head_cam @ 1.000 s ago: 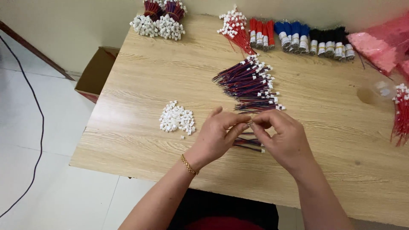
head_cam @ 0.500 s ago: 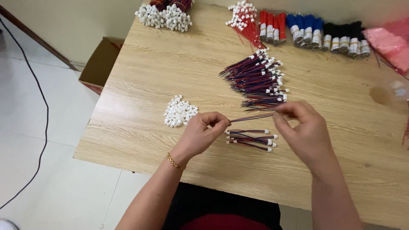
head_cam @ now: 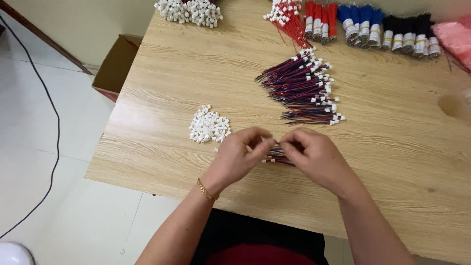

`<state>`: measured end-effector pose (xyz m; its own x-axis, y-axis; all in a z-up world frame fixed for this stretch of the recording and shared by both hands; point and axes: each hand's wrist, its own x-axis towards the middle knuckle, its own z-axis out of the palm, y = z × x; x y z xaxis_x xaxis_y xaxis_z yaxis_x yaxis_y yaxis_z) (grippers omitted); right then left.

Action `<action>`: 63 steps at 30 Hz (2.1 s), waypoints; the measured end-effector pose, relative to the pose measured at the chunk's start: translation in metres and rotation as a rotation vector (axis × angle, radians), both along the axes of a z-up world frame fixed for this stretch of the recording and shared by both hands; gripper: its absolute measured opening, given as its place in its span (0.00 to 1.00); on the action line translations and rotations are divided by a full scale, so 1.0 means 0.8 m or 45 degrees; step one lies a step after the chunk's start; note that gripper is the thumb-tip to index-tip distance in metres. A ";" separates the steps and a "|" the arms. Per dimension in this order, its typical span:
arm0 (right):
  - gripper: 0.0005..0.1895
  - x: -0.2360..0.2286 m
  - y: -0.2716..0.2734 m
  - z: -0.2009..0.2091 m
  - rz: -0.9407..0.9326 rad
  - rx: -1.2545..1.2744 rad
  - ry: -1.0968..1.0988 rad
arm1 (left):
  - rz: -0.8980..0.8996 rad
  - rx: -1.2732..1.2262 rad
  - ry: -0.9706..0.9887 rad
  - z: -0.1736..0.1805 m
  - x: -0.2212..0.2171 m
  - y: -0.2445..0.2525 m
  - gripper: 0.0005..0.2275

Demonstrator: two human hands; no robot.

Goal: Attaching small white plastic connectors to the ends of multi-colored wire bundles

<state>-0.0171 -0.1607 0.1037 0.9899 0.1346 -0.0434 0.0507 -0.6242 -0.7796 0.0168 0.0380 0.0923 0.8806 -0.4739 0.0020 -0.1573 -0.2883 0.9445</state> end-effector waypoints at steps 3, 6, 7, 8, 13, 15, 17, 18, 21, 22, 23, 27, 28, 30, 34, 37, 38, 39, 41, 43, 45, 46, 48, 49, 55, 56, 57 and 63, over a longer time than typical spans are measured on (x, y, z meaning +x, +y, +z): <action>0.06 -0.001 -0.005 -0.016 -0.119 0.104 0.072 | 0.115 -0.368 0.257 -0.058 0.004 0.000 0.15; 0.05 -0.003 -0.002 -0.020 -0.154 0.150 0.106 | 0.176 -0.537 0.362 -0.080 -0.007 -0.010 0.11; 0.05 -0.004 -0.001 -0.019 -0.154 0.152 0.108 | 0.176 -0.535 0.364 -0.077 -0.009 -0.012 0.11; 0.04 -0.005 0.000 -0.019 -0.174 0.161 0.122 | 0.177 -0.577 0.390 -0.074 -0.012 -0.015 0.10; 0.04 -0.007 0.003 -0.011 -0.170 0.161 0.161 | 0.193 -0.679 0.425 -0.094 -0.014 -0.026 0.08; 0.05 -0.009 0.004 -0.013 -0.257 0.348 0.224 | 0.219 -0.681 0.387 -0.101 -0.013 -0.029 0.06; 0.05 -0.010 -0.001 -0.041 -0.289 0.442 0.234 | 0.260 -0.740 0.409 -0.108 -0.017 -0.038 0.05; 0.06 -0.011 -0.003 -0.054 -0.320 0.536 0.241 | 0.301 -0.800 0.425 -0.111 -0.019 -0.042 0.05; 0.07 -0.012 -0.006 -0.064 -0.305 0.567 0.178 | 0.368 -0.868 0.492 -0.119 -0.030 -0.050 0.05; 0.07 -0.013 -0.003 -0.063 -0.301 0.568 0.182 | 0.374 -0.866 0.493 -0.120 -0.031 -0.051 0.05; 0.08 -0.014 -0.002 -0.062 -0.297 0.577 0.152 | 0.398 -0.875 0.497 -0.122 -0.033 -0.052 0.05; 0.08 -0.022 0.000 -0.066 -0.306 0.530 0.082 | 0.479 -0.811 0.360 -0.100 -0.044 -0.054 0.04; 0.08 -0.024 0.001 -0.059 -0.300 0.531 0.093 | 0.490 -0.809 0.366 -0.084 -0.046 -0.051 0.04; 0.06 -0.025 0.007 -0.045 -0.214 0.357 0.040 | 0.490 -0.437 -0.181 -0.051 -0.052 -0.042 0.03; 0.06 -0.031 0.001 -0.050 -0.149 0.182 0.003 | 0.465 -0.359 -0.313 -0.067 -0.056 -0.035 0.04; 0.05 -0.029 -0.005 -0.053 -0.122 0.091 -0.123 | 0.379 -0.188 -0.227 -0.075 -0.045 -0.014 0.07; 0.04 -0.029 -0.007 -0.057 -0.183 0.170 -0.102 | 0.376 -0.014 -0.279 -0.075 -0.039 0.000 0.12; 0.03 -0.030 -0.009 -0.060 -0.248 0.250 -0.077 | 0.368 0.162 -0.328 -0.074 -0.032 0.014 0.18; 0.03 -0.026 -0.009 -0.062 -0.262 0.325 -0.028 | 0.450 0.385 -0.389 -0.082 -0.025 0.047 0.15; 0.03 -0.023 -0.006 -0.065 -0.278 0.398 0.013 | 0.527 0.604 -0.457 -0.092 -0.024 0.070 0.12; 0.02 -0.015 0.002 -0.066 -0.270 0.419 0.045 | 0.620 0.796 -0.504 -0.104 -0.026 0.081 0.14; 0.02 -0.016 0.008 -0.063 -0.271 0.419 0.035 | 0.621 0.793 -0.514 -0.103 -0.026 0.082 0.14; 0.03 -0.011 0.020 -0.056 -0.233 0.400 0.085 | 0.590 0.804 -0.463 -0.101 -0.022 0.081 0.11; 0.03 -0.010 0.019 -0.053 -0.231 0.400 0.071 | 0.595 0.800 -0.476 -0.106 -0.020 0.081 0.11; 0.03 -0.010 0.015 -0.056 -0.241 0.432 0.122 | 0.584 0.854 -0.509 -0.125 -0.015 0.084 0.06; 0.03 -0.011 0.014 -0.055 -0.242 0.425 0.118 | 0.578 0.832 -0.454 -0.124 -0.015 0.085 0.07; 0.02 -0.009 0.012 -0.054 -0.245 0.416 0.109 | 0.571 0.806 -0.405 -0.122 -0.012 0.083 0.08; 0.04 -0.013 0.011 -0.046 -0.242 0.396 0.127 | 0.411 -0.420 0.281 -0.099 -0.017 0.027 0.09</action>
<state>-0.0272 -0.1517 0.0669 0.9915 -0.0288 -0.1271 -0.1291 -0.3474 -0.9288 0.0032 0.0597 0.0127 0.9783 -0.1832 -0.0968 0.1040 0.0302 0.9941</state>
